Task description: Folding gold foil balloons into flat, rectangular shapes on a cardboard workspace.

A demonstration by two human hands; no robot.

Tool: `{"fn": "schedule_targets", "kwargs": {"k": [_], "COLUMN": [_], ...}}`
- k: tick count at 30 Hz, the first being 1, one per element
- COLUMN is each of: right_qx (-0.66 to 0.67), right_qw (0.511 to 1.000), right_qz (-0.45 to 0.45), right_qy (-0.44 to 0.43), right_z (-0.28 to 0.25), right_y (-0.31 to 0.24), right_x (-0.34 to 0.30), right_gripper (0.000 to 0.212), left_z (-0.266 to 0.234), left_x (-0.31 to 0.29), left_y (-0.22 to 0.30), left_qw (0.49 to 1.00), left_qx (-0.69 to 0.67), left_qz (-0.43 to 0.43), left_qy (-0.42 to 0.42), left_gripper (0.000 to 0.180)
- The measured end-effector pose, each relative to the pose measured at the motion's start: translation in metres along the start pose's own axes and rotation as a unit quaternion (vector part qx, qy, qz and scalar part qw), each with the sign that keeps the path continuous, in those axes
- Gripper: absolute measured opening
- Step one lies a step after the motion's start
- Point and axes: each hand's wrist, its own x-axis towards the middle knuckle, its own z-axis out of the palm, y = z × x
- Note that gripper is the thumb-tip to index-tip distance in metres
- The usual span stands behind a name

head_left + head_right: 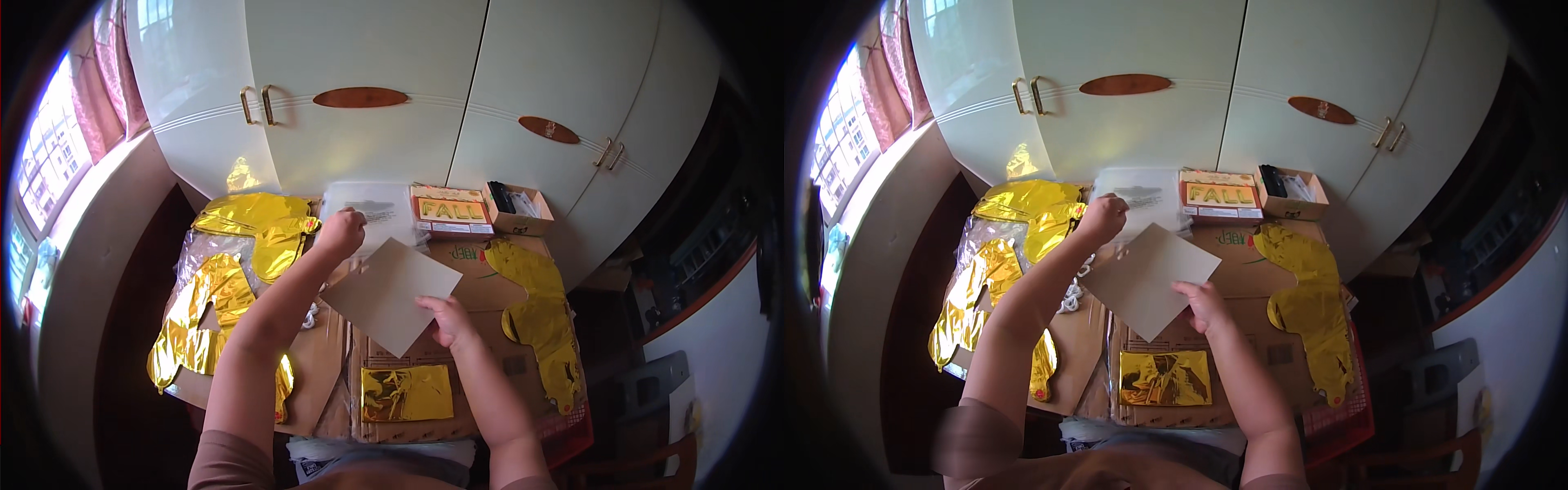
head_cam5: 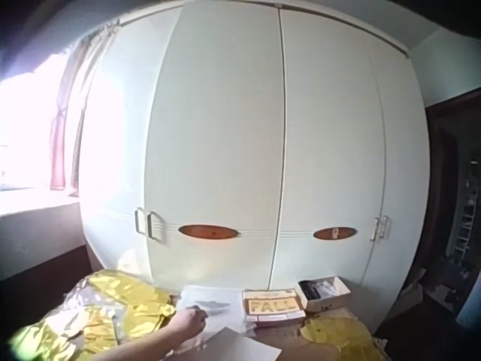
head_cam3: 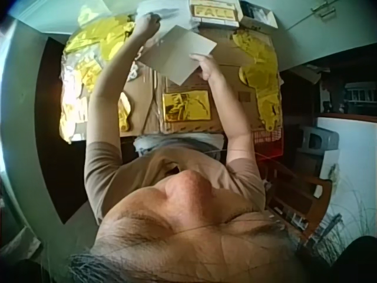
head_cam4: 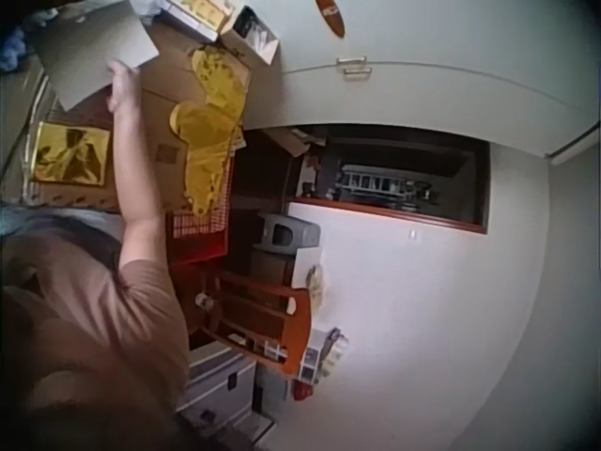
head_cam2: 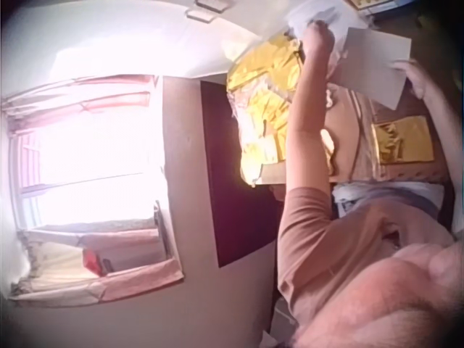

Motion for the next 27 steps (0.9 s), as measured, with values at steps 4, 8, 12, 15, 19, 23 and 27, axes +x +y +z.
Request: {"fn": "schedule_targets", "kwargs": {"k": [4, 8, 12, 15, 19, 23, 27], "right_qx": [0.004, -0.014, -0.001, -0.088, -0.091, 0.035, -0.006], "right_qw": [0.999, 0.997, 0.991, 0.983, 0.973, 0.988, 0.986], "right_qz": [-0.04, -0.077, -0.127, -0.085, -0.08, -0.012, -0.031], "right_qy": [-0.009, -0.002, 0.052, 0.134, 0.199, 0.151, 0.164], "right_z": [-0.001, -0.017, -0.021, -0.027, -0.031, -0.034, -0.03], "right_y": [-0.009, -0.01, 0.006, 0.04, 0.073, 0.076, 0.075], "right_x": [-0.022, -0.057, -0.111, -0.147, -0.182, -0.208, -0.218], "right_gripper": [0.035, 0.036, 0.036, 0.032, 0.028, 0.023, 0.022], "left_z": [-0.019, -0.043, -0.051, -0.038, -0.024, -0.013, -0.015], "left_x": [-0.014, -0.052, -0.11, -0.139, -0.162, -0.166, -0.154], "left_y": [0.039, 0.084, 0.111, 0.126, 0.144, 0.137, 0.14], "left_qw": [0.993, 0.982, 0.98, 0.975, 0.973, 0.971, 0.943], "left_qx": [-0.042, -0.103, -0.076, -0.022, 0.002, -0.032, -0.068], "left_qz": [0.089, 0.155, 0.182, 0.208, 0.151, 0.12, 0.105], "left_qy": [0.059, 0.031, -0.019, -0.079, -0.174, -0.202, -0.309], "left_gripper": [0.01, 0.007, 0.008, 0.006, 0.011, 0.016, 0.019]}}
